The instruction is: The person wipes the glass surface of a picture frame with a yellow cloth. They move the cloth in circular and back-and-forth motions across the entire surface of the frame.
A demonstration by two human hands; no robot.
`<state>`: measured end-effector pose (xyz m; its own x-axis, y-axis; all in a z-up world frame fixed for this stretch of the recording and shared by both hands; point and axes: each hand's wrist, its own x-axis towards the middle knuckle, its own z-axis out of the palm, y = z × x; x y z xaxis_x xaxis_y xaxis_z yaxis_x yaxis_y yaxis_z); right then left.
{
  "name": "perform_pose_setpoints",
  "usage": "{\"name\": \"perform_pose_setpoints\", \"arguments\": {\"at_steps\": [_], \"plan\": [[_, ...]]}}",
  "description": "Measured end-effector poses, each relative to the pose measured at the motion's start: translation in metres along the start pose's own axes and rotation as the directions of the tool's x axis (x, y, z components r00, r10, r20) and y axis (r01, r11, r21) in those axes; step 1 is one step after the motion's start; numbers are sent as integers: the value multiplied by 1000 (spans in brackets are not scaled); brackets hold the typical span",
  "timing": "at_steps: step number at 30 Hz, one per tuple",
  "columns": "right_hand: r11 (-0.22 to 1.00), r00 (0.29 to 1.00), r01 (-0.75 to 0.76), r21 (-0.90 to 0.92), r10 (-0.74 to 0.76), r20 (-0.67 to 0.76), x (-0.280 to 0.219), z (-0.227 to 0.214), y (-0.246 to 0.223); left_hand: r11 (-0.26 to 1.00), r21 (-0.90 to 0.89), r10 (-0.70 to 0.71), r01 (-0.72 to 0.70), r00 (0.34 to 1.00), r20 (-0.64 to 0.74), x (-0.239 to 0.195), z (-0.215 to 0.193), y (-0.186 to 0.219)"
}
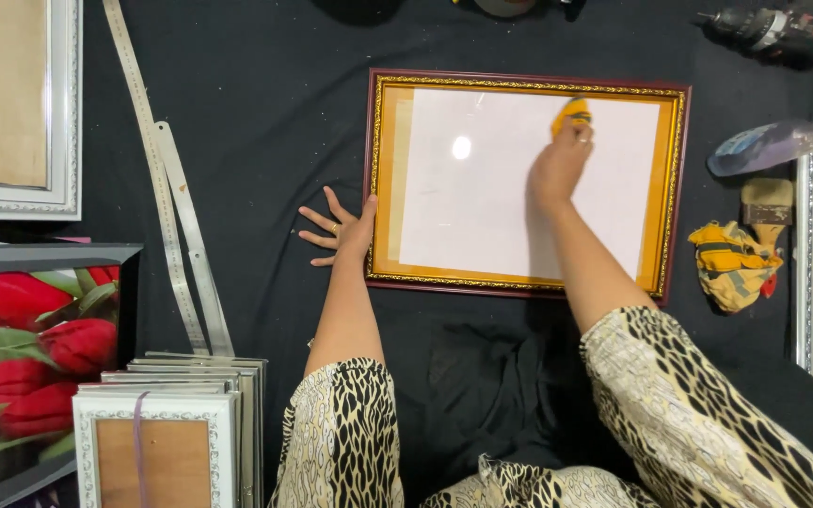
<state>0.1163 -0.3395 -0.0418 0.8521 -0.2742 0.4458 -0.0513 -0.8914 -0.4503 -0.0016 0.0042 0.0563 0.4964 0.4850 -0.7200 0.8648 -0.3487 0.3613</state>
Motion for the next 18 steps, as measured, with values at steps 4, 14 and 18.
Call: {"name": "perform_pose_setpoints", "arguments": {"at_steps": [4, 14, 18], "plan": [[664, 783, -623, 413, 526, 334, -22, -10, -167, 1000, 4, -15, 15, 1000, -8, 2, 1, 1], [841, 758, 518, 157, -536, 372, -41, 53, -153, 1000, -15, 3, -3, 1000, 10, 2, 0, -1], [852, 852, 518, -74, -506, 135, 13, 5, -59, 1000, -11, 19, -19, 999, 25, -4, -4, 2]]}}
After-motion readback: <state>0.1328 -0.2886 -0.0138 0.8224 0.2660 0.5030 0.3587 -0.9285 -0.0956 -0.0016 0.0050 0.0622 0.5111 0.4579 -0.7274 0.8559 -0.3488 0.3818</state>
